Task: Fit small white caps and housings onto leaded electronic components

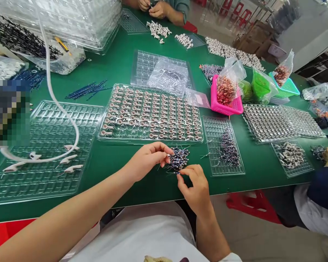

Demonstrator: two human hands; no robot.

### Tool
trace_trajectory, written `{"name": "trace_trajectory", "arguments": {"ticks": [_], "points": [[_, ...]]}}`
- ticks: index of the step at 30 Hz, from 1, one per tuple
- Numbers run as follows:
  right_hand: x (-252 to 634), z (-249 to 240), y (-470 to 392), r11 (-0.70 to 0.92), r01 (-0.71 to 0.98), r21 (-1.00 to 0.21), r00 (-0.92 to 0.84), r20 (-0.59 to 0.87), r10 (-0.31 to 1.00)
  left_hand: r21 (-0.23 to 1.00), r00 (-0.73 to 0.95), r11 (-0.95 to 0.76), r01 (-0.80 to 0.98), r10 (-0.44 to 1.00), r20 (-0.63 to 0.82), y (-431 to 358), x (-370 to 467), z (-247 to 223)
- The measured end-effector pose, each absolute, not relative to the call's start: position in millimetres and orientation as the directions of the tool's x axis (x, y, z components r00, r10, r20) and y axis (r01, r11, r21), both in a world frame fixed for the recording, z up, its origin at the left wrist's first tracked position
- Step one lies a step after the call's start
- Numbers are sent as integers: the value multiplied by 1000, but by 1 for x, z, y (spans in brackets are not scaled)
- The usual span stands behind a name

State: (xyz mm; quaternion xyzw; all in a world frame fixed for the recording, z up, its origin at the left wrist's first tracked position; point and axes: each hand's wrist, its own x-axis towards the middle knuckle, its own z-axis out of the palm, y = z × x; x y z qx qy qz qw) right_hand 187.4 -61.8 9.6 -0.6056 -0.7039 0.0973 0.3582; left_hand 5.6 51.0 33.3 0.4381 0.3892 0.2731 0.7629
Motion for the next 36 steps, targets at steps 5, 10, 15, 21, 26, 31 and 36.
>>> {"name": "trace_trajectory", "arguments": {"ticks": [5,10,15,21,26,31,36], "points": [[191,15,-65,259,672,-694,55,395,917,834,607,548,-65,685,-403,47,6,42],[186,10,-64,351,622,-700,66,494,867,855,669,517,34,624,-404,41,6,45],[184,7,-63,411,615,-673,69,566,822,942,700,207,263,631,-334,37,6,49],[184,4,-64,443,618,-649,68,605,793,924,742,221,312,551,-382,40,4,55],[184,1,-63,449,617,-646,77,617,783,911,729,277,306,547,-411,42,6,53],[184,1,-63,431,606,-669,69,584,809,882,698,357,309,545,-465,42,7,52],[183,1,-63,413,545,-729,99,545,833,843,696,467,267,512,-503,42,7,50]]}}
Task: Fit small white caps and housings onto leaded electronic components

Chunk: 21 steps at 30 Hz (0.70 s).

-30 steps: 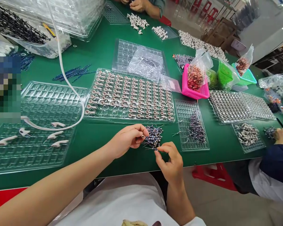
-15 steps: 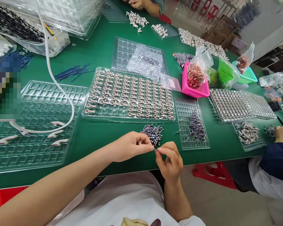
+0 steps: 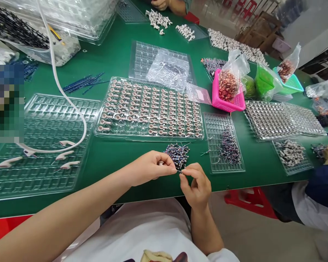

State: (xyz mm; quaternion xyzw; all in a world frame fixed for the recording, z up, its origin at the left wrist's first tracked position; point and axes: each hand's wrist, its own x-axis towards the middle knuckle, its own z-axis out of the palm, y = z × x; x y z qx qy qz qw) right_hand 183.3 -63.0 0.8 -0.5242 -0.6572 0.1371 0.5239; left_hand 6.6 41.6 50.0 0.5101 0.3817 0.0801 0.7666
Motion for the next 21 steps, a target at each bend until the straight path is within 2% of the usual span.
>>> {"name": "trace_trajectory", "arguments": {"ticks": [7,21], "points": [[181,-1,-61,387,506,-771,124,509,852,738,733,661,137,434,-524,40,5,40],[180,-2,-66,434,478,-763,178,568,803,683,764,724,97,386,-517,36,7,42]]}}
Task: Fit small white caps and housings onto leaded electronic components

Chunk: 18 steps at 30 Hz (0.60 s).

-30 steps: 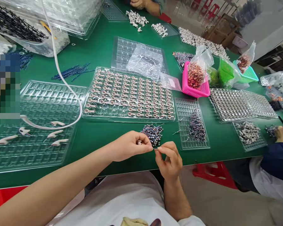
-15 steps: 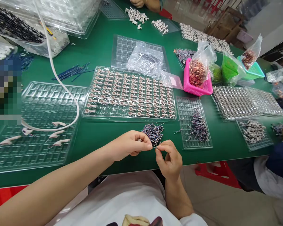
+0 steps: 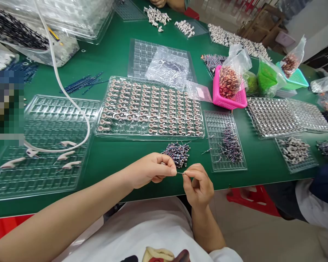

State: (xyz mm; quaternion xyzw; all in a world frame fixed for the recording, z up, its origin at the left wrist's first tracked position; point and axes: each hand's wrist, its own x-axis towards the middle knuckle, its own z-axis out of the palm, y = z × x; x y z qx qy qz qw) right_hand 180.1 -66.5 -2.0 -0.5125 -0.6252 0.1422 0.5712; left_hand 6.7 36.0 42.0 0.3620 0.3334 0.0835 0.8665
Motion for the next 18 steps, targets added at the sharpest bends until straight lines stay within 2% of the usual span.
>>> {"name": "trace_trajectory", "arguments": {"ticks": [11,18], "points": [[179,-2,-66,396,423,-815,280,533,799,715,760,692,98,411,-503,39,4,48],[181,-5,-64,376,348,-859,390,498,775,862,682,485,148,581,-444,43,0,50]]}}
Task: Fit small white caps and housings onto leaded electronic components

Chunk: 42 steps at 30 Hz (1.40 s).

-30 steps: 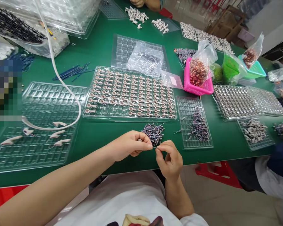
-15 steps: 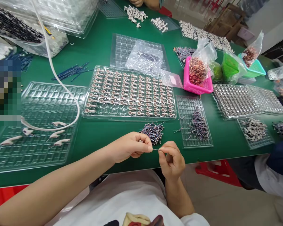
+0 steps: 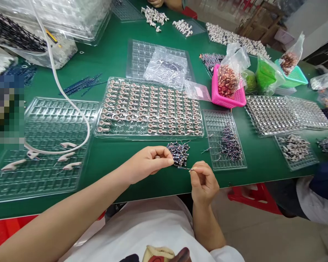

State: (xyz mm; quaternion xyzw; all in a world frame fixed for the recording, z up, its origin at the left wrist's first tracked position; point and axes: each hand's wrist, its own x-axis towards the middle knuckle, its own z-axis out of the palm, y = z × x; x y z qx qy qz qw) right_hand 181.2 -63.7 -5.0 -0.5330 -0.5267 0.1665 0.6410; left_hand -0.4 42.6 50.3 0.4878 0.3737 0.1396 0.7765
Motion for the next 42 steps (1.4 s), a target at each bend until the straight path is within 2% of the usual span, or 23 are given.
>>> {"name": "trace_trajectory", "arguments": {"ticks": [4,9,12,15,19,28,39,42], "points": [[181,-5,-64,381,297,-876,387,475,791,893,670,417,170,616,-415,41,2,48],[180,-6,-64,359,281,-890,406,449,796,794,691,607,-44,592,-414,39,4,44],[180,-9,-65,302,303,-904,451,415,790,786,702,612,-87,597,-388,38,3,40],[180,-10,-65,233,330,-915,499,378,779,849,710,528,-33,610,-352,36,3,34],[180,-11,-66,226,330,-917,506,374,777,943,691,317,101,660,-296,31,6,32],[179,-11,-67,214,360,-908,501,382,776,983,617,57,176,771,-155,23,10,33],[180,-8,-67,201,378,-904,465,373,803,985,602,-19,171,794,-89,22,11,31],[180,-8,-67,199,398,-896,446,378,811,978,606,-91,188,794,-42,22,11,31]]}}
